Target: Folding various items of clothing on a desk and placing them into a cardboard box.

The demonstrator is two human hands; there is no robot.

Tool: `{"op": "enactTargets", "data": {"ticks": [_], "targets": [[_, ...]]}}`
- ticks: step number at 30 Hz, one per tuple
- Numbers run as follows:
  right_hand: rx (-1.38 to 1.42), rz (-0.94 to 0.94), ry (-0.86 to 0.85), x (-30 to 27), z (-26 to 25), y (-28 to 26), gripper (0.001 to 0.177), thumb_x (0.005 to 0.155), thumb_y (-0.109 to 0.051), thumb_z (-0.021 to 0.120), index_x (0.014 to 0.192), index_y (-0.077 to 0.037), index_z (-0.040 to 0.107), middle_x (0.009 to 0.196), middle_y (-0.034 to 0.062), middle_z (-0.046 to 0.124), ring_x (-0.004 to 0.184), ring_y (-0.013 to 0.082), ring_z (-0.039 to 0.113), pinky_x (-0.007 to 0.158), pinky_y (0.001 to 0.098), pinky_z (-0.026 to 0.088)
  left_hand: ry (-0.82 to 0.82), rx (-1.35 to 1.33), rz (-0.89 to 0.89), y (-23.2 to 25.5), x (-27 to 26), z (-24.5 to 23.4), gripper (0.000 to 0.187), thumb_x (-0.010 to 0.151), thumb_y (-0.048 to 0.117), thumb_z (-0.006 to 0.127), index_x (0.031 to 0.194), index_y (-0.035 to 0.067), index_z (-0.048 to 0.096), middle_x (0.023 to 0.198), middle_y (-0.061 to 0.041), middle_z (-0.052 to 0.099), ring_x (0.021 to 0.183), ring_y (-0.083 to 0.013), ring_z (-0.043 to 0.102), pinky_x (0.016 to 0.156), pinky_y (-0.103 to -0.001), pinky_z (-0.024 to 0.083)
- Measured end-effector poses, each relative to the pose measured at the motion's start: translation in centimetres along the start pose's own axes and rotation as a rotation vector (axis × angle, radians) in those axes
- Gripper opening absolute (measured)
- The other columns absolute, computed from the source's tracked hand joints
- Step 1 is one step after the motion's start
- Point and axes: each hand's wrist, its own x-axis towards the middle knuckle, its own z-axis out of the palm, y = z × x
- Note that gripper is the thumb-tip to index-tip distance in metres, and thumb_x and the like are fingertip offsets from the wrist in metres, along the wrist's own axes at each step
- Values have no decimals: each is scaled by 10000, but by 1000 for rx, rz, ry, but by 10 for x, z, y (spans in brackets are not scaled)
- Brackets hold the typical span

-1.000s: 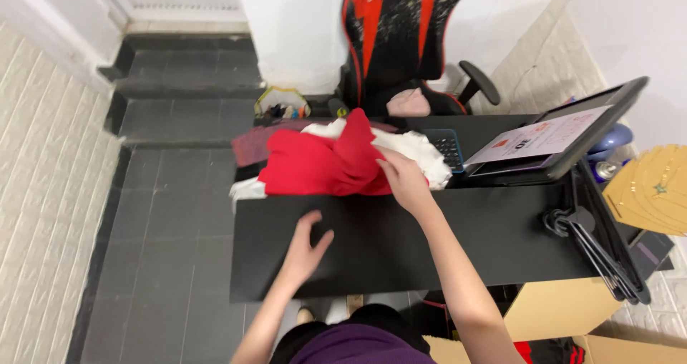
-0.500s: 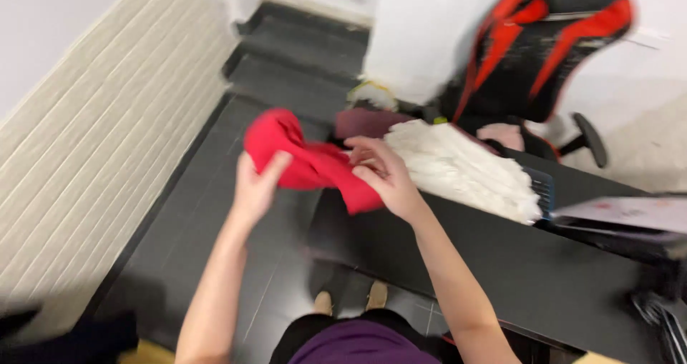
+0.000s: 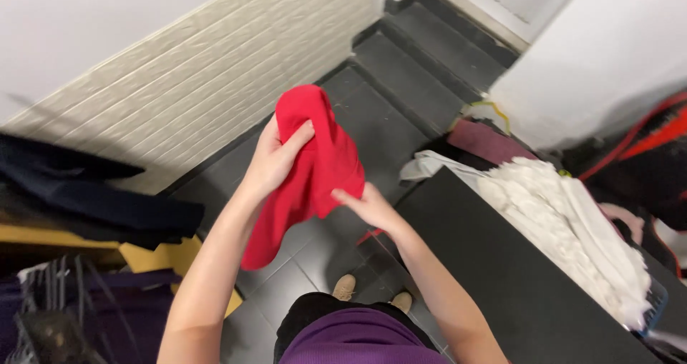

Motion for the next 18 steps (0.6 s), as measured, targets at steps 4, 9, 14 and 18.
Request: {"op": "enactTargets", "data": {"ticks": [4, 9, 14, 18], "targets": [[-200, 308, -32, 17, -40, 23, 433, 1010, -448, 664, 795, -79, 735, 572, 144, 726, 560, 235, 755, 673, 331, 569, 97, 281, 35, 22, -12, -53, 355, 1002, 193, 761, 1269, 1, 626, 1147, -198, 687, 1094, -287, 633, 996, -495, 503], [521, -117, 310, 34, -77, 43, 442, 1054, -143, 587, 1477, -83, 475, 1508, 0, 391, 969, 46, 600, 968, 314, 624, 186, 408, -110, -13, -11, -108, 350, 1101, 358, 647, 1263, 48, 636, 1159, -152, 689, 1070, -283, 638, 985, -494, 489], [73, 198, -94, 10, -70, 73, 490, 912, -112, 802, 1340, -44, 573, 1112, 110, 661, 935, 207, 704, 816, 405, 657, -22, 615, -253, 7, -12, -81, 456, 1065, 443, 607, 1315, 61, 604, 1205, -246, 688, 1165, -450, 638, 1017, -588, 476], [104, 170, 56, -3, -101, 39, 454, 1013, -46, 632, 1432, -96, 465, 1060, 181, 585, 812, 379, 729, 669, 577, 674, -113, 1121, -375, -79, 6, -124, 641, 1078, 602, 515, 1415, 63, 604, 1141, -319, 726, 1132, -519, 678, 1012, -605, 508]]}}
